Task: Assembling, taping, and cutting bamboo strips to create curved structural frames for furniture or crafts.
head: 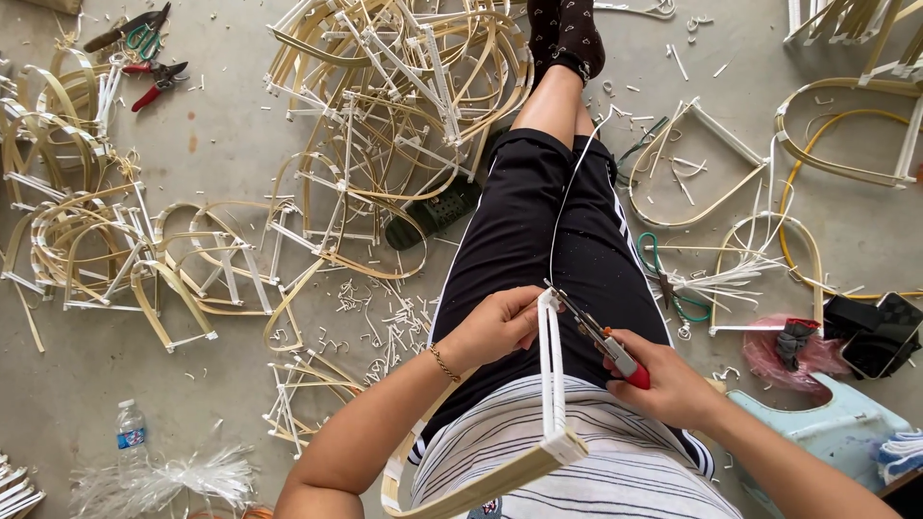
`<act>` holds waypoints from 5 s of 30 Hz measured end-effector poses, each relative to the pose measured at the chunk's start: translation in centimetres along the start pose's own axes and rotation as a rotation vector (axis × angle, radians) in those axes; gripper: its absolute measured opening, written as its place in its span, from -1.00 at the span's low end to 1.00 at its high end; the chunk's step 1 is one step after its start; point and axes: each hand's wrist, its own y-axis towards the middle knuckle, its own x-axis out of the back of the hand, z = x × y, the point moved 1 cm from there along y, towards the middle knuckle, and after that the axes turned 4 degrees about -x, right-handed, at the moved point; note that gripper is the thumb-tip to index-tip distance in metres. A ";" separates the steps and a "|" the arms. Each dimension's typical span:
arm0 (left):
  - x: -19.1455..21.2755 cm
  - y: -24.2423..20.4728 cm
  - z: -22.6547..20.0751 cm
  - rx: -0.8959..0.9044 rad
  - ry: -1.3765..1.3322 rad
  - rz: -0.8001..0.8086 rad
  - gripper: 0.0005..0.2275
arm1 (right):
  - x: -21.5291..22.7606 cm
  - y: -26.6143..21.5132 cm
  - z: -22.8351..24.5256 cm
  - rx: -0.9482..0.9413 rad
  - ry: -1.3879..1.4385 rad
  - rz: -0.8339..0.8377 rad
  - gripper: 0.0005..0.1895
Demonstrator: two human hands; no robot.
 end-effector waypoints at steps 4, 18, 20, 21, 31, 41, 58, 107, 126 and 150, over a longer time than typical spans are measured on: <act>0.4 0.3 2.3 0.042 -0.367 0.070 -0.80 | -2.5 2.7 -6.6 -0.025 0.015 -0.214 -0.65; 35.0 4.5 1.4 -0.320 0.252 -1.225 -0.43 | 0.2 3.6 1.4 0.451 -0.491 -0.052 -0.08; 29.0 5.7 1.1 -0.274 0.413 -1.097 -0.33 | 2.4 5.5 -1.1 0.370 -0.283 -0.057 -0.21; 25.8 6.4 1.2 -0.226 0.565 -0.978 -0.22 | 3.4 6.2 -2.7 0.295 -0.083 -0.048 -0.33; 6.0 11.1 6.3 -0.184 1.227 -0.528 -0.36 | 9.5 21.4 -21.9 -0.380 0.046 -0.492 -0.32; 6.0 11.1 5.4 -0.179 1.370 -0.581 -0.44 | 7.9 27.2 -23.7 -0.514 -0.419 -0.266 -0.48; 2.3 12.9 0.2 -0.364 0.802 -0.523 -0.71 | 6.1 10.0 -5.2 0.542 1.072 -0.416 -0.65; 4.6 3.3 -10.5 -0.244 -0.357 -0.162 -0.72 | 1.7 14.6 -33.5 -0.450 -0.758 -0.529 -0.75; -2.6 8.2 -5.8 -0.274 -0.481 -0.191 -0.78 | 5.1 3.4 -2.8 0.219 0.692 -0.049 -0.93; -1.2 6.4 -5.9 -0.495 -0.836 -0.064 -0.46 | 2.3 0.7 -6.0 0.570 0.539 -0.455 -0.45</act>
